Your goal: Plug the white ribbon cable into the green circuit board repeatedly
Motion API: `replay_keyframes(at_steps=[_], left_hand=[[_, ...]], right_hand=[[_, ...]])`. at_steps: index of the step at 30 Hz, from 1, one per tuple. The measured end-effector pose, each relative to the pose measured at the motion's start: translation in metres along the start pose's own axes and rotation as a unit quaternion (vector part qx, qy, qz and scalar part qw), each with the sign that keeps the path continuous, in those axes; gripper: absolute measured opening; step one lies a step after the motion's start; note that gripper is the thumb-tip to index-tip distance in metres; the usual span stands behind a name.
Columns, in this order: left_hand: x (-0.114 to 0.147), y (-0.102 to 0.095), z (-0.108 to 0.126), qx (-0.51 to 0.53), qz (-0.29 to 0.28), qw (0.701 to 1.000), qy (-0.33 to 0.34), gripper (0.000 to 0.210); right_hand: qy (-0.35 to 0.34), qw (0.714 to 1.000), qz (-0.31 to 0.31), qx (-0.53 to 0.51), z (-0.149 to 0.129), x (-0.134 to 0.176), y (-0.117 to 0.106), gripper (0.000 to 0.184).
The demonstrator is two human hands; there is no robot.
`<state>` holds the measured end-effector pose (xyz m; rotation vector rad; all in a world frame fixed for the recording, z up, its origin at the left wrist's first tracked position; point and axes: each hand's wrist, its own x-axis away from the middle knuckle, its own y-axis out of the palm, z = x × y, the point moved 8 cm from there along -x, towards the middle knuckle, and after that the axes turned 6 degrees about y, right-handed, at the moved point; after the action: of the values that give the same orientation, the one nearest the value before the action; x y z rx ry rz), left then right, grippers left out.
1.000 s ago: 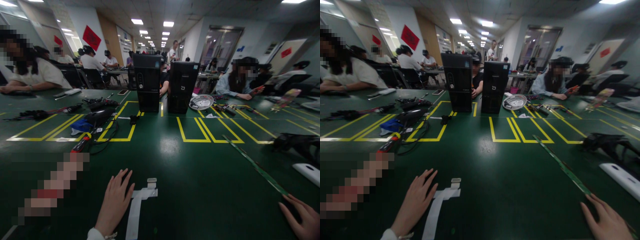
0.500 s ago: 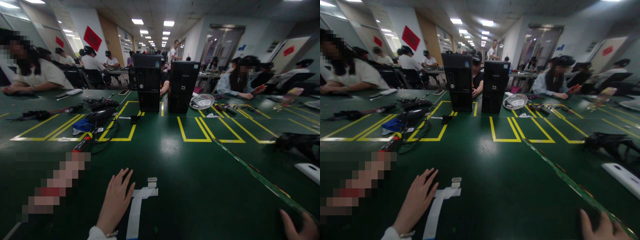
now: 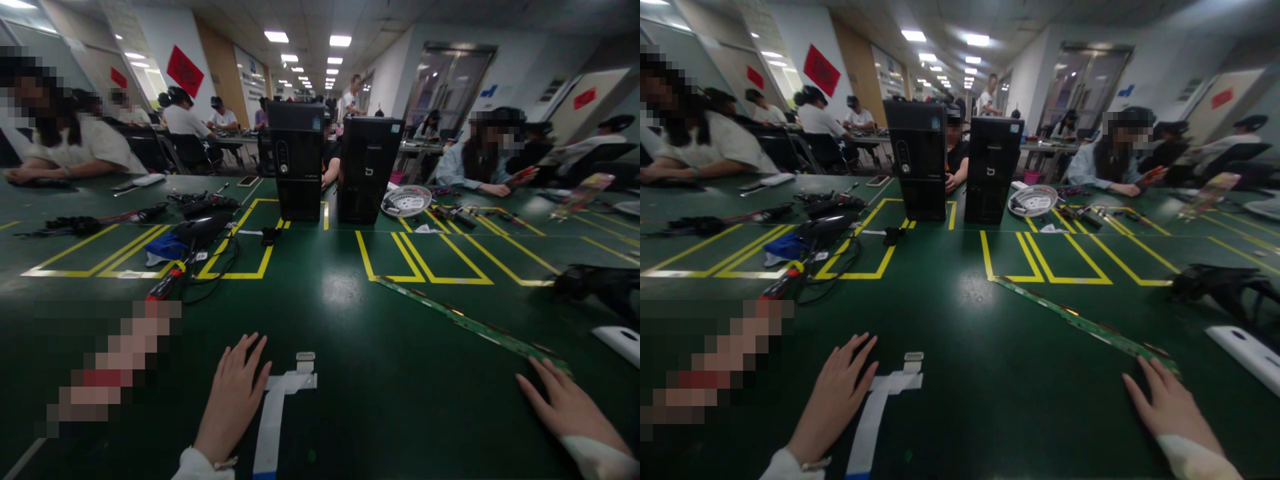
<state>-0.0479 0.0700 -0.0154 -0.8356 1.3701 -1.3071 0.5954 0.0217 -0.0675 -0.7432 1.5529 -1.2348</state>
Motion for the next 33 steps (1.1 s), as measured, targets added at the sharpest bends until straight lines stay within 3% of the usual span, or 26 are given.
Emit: replay_keyframes(at_steps=[4, 10, 16, 20, 24, 27, 33], left_hand=[[0.000, -0.003, 0.002, -0.005, 0.015, 1.000, 0.002, 0.055], [0.000, -0.003, 0.004, -0.017, 0.018, 1.000, 0.009, 0.054], [0.000, -0.004, 0.005, -0.027, 0.025, 0.999, 0.020, 0.053], [0.000, -0.005, 0.005, -0.026, 0.031, 0.999, 0.019, 0.052], [0.000, -0.005, 0.004, -0.020, 0.031, 0.999, 0.019, 0.051], [0.000, -0.003, 0.003, -0.021, 0.026, 0.999, 0.019, 0.053], [0.000, -0.001, 0.001, -0.020, 0.021, 0.999, 0.014, 0.054]], right_hand=[[-0.058, 0.996, -0.054, -0.038, -0.085, -0.023, -0.019, 0.069], [-0.219, 0.972, -0.021, -0.085, -0.202, -0.029, -0.041, 0.051], [-0.325, 0.938, 0.014, -0.117, -0.286, -0.020, -0.055, 0.043], [-0.338, 0.933, 0.016, -0.123, -0.317, -0.023, -0.062, 0.043], [-0.324, 0.933, 0.028, -0.154, -0.328, -0.038, -0.070, 0.044], [-0.354, 0.915, 0.031, -0.190, -0.336, -0.044, -0.074, 0.041], [-0.412, 0.886, -0.032, -0.213, -0.350, -0.042, -0.064, 0.039]])
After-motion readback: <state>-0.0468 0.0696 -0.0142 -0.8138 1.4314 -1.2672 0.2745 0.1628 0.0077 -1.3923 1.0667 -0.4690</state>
